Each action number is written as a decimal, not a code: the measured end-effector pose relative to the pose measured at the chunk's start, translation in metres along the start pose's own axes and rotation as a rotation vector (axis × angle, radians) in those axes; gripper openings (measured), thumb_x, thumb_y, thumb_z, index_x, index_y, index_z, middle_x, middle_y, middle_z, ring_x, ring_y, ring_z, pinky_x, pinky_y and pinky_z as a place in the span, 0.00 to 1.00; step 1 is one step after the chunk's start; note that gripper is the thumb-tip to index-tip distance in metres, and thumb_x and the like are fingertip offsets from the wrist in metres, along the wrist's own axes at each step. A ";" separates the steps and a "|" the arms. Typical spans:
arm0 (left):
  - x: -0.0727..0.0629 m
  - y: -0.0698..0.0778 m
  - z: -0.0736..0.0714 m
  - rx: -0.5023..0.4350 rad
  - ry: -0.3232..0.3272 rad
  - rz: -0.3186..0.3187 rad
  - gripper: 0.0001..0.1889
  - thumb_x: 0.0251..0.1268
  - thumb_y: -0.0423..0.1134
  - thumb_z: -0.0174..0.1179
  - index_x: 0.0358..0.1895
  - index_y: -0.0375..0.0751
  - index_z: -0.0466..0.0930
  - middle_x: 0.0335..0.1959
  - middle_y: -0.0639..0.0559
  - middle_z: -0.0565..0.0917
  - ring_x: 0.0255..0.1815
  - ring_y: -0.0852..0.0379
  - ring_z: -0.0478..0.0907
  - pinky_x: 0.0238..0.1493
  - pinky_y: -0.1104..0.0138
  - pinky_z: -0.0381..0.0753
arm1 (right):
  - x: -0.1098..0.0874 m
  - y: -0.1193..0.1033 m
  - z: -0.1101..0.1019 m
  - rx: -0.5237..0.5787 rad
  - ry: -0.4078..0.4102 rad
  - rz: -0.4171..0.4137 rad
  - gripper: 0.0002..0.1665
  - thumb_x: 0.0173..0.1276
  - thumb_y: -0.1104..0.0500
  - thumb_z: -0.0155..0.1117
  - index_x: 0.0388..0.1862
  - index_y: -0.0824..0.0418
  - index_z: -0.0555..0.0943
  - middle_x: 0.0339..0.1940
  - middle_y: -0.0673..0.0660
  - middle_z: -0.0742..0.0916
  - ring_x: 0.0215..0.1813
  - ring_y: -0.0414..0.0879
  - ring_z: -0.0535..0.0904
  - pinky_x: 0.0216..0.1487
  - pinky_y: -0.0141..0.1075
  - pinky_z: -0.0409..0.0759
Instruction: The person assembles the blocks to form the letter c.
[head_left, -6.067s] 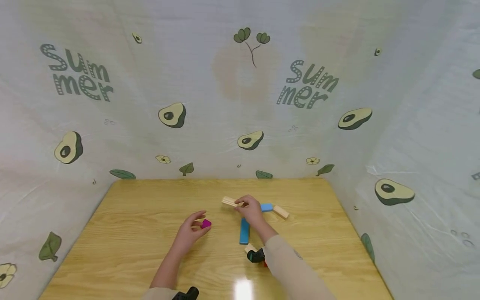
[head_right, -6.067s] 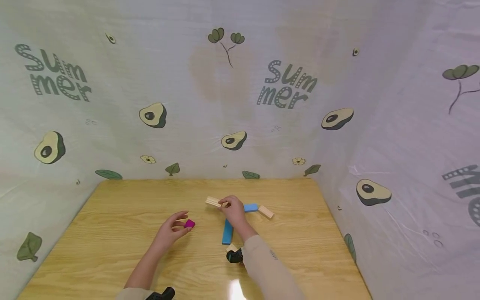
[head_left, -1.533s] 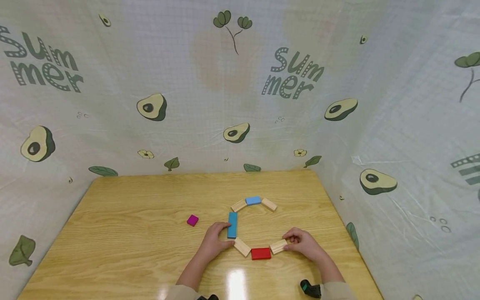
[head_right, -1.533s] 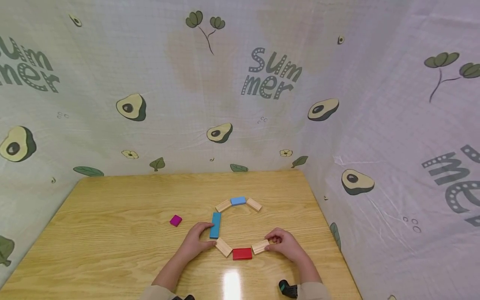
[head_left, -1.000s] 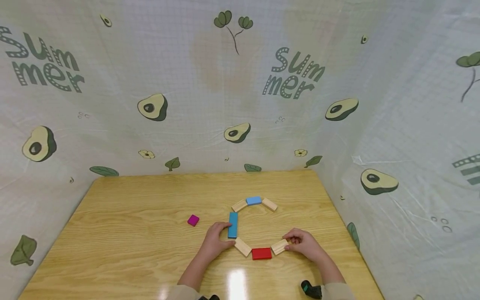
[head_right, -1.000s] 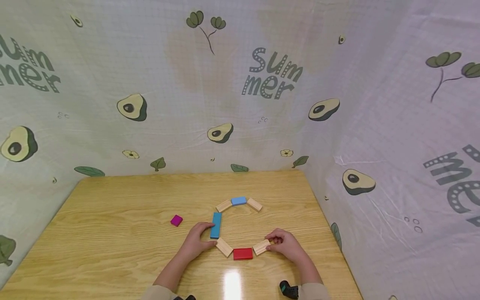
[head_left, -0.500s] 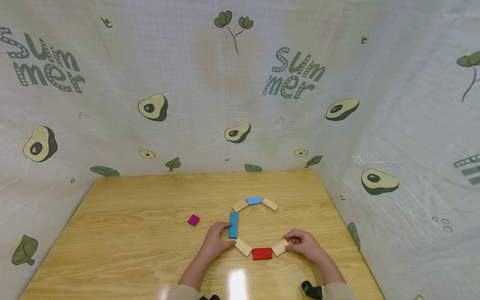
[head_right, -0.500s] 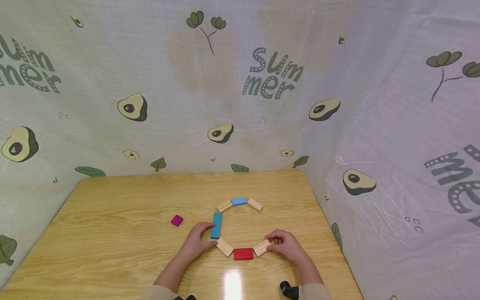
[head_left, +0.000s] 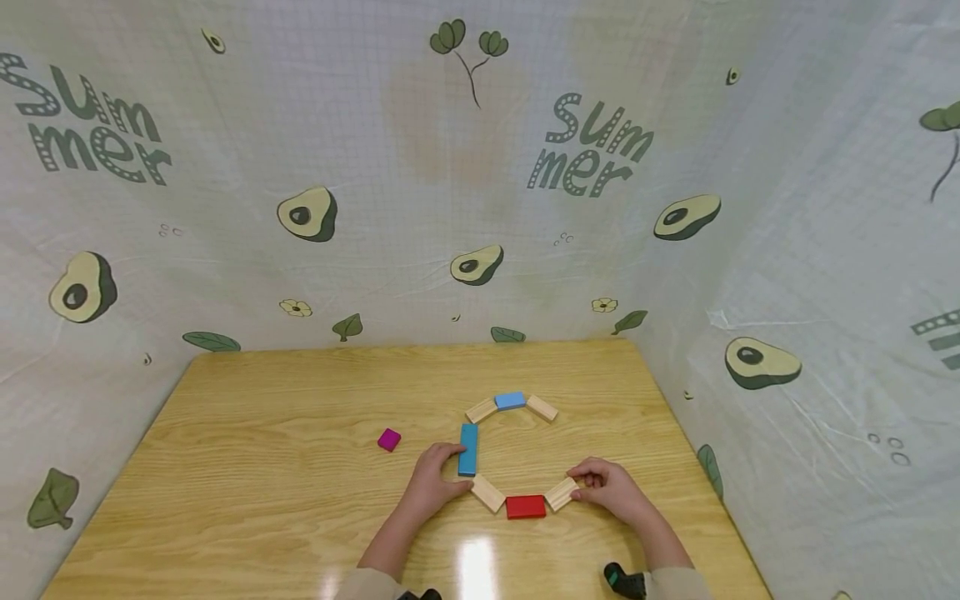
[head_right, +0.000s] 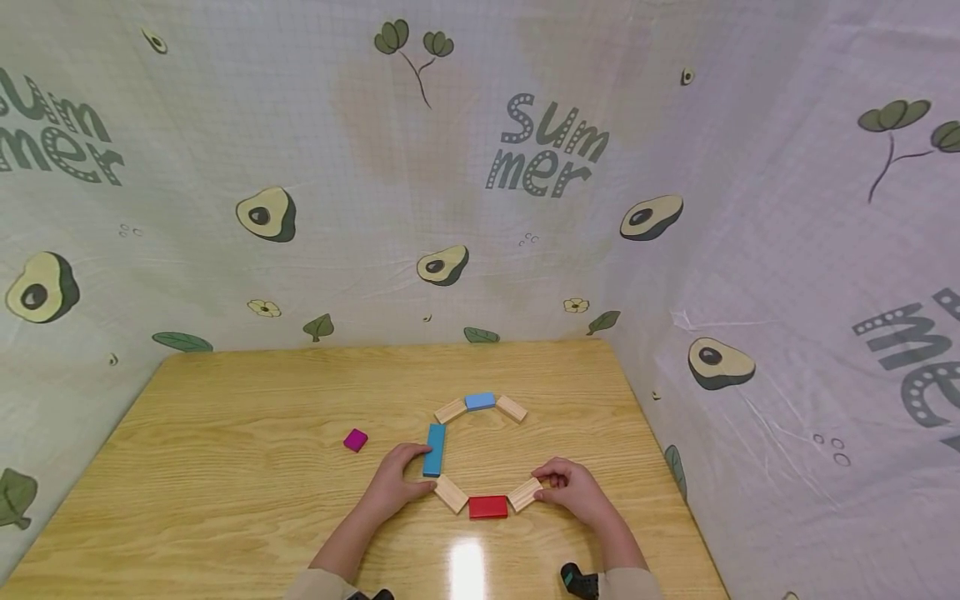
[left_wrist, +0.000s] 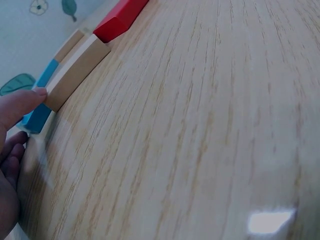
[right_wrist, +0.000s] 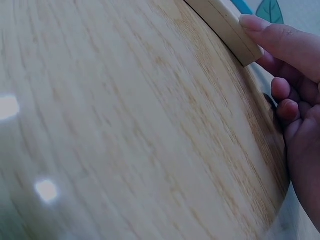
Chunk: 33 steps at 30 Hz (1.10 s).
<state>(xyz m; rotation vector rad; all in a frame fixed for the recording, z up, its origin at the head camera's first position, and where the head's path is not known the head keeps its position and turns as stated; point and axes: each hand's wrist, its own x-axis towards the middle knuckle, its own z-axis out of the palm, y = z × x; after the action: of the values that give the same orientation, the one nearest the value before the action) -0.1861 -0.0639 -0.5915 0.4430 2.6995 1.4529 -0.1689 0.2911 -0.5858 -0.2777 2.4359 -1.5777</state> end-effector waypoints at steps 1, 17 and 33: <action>0.000 0.000 0.000 0.000 -0.001 0.000 0.30 0.51 0.40 0.75 0.59 0.38 0.77 0.58 0.41 0.75 0.62 0.36 0.67 0.63 0.43 0.65 | 0.000 0.000 0.000 0.002 0.001 0.002 0.20 0.56 0.62 0.76 0.47 0.67 0.85 0.36 0.58 0.80 0.33 0.41 0.70 0.32 0.30 0.71; -0.001 -0.001 0.001 -0.003 0.006 -0.001 0.30 0.50 0.40 0.75 0.59 0.39 0.77 0.58 0.41 0.75 0.63 0.36 0.67 0.63 0.43 0.64 | 0.000 0.000 0.002 -0.007 0.004 0.002 0.19 0.57 0.62 0.75 0.47 0.64 0.85 0.37 0.58 0.80 0.33 0.41 0.70 0.32 0.30 0.70; 0.000 -0.004 0.002 0.005 0.011 0.003 0.30 0.50 0.40 0.76 0.59 0.40 0.78 0.58 0.42 0.75 0.63 0.37 0.66 0.63 0.43 0.64 | 0.001 0.001 0.002 -0.014 -0.001 -0.005 0.19 0.57 0.61 0.75 0.48 0.65 0.85 0.36 0.58 0.79 0.33 0.41 0.69 0.31 0.30 0.70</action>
<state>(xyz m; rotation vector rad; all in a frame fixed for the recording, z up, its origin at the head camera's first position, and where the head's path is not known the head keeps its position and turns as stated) -0.1866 -0.0640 -0.5956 0.4405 2.7129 1.4534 -0.1693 0.2895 -0.5870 -0.2874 2.4483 -1.5633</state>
